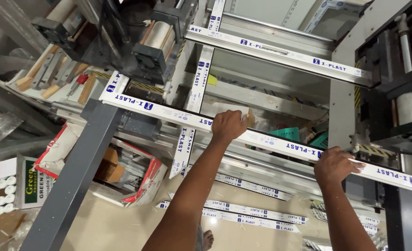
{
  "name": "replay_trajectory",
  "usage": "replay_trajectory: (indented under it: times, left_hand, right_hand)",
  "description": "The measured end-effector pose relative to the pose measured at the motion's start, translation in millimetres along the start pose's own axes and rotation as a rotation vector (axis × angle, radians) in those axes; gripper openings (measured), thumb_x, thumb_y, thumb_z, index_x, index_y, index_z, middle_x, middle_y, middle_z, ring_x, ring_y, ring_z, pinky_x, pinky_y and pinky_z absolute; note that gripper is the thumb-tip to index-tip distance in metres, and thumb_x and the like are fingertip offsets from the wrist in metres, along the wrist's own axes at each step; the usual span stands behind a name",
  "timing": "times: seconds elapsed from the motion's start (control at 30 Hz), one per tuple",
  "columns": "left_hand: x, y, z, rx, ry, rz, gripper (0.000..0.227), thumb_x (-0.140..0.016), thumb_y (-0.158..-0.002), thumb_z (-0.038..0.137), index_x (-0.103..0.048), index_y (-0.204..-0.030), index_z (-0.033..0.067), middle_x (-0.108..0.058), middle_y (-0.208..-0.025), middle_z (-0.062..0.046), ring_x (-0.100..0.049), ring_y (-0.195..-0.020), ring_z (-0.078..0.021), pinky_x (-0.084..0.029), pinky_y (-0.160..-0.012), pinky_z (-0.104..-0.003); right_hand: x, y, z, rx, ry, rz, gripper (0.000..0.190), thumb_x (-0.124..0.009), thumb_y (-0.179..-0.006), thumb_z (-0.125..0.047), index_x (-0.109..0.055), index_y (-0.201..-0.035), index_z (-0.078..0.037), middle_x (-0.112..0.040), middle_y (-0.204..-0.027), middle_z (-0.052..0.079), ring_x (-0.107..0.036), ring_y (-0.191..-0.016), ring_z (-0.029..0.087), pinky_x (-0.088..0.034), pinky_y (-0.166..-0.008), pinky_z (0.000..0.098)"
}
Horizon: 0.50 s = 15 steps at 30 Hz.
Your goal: Assembling and welding plastic window frame profiles using a specialized welding machine in a workshop.
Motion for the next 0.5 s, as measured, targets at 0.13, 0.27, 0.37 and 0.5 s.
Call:
replay_trajectory:
  times: [0.13,0.27,0.37,0.5]
  left_hand:
    - [1.2,-0.1,1.2,0.005,0.004,-0.004,0.044,-0.052,-0.098,0.045,-0.075,-0.089,0.0089,-0.074,-0.087,-0.019,-0.072,-0.087,-0.0387,-0.056,-0.081,-0.049]
    - [0.9,-1.5,1.6,0.013,-0.010,-0.029,0.045,-0.051,-0.098,0.045,-0.075,-0.090,0.0087,-0.074,-0.087,-0.019,-0.072,-0.087,-0.0383,-0.056,-0.081,-0.049]
    - [-1.3,-1.5,2.7,0.011,-0.020,-0.039,0.045,-0.051,-0.099,0.045,-0.075,-0.089,0.0083,-0.074,-0.086,-0.019,-0.072,-0.086,-0.0377,-0.056,-0.082,-0.048]
    - [1.6,0.1,2.5,0.013,-0.023,-0.036,0.046,-0.050,-0.100,0.045,-0.075,-0.089,0.0080,-0.074,-0.086,-0.019,-0.072,-0.086,-0.0377,-0.056,-0.081,-0.048]
  right_hand:
    - [11.0,5.6,-2.1,0.029,-0.003,0.025,0.062,-0.060,-0.095,-0.032,-0.054,-0.139,0.011,-0.046,-0.145,0.045,-0.030,-0.125,0.082,-0.031,-0.099,0.0837]
    - [14.1,3.9,-2.5,0.009,0.002,0.000,0.058,-0.063,-0.096,-0.030,-0.057,-0.135,0.013,-0.047,-0.145,0.046,-0.031,-0.126,0.082,-0.033,-0.100,0.0827]
    - [24.4,7.5,-2.9,-0.009,-0.035,-0.020,0.057,-0.064,-0.095,-0.028,-0.057,-0.134,0.012,-0.046,-0.146,0.046,-0.031,-0.126,0.082,-0.033,-0.102,0.0826]
    - [23.8,7.3,-3.7,0.010,-0.009,-0.038,0.059,-0.067,-0.092,-0.028,-0.057,-0.134,0.013,-0.046,-0.146,0.046,-0.031,-0.125,0.082,-0.034,-0.100,0.0819]
Point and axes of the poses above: each hand's wrist, its own y-axis away from the middle knuckle, its own x-axis out of the back of the hand, z = x × y, the point moved 6 cm from there along -y, towards the middle knuckle
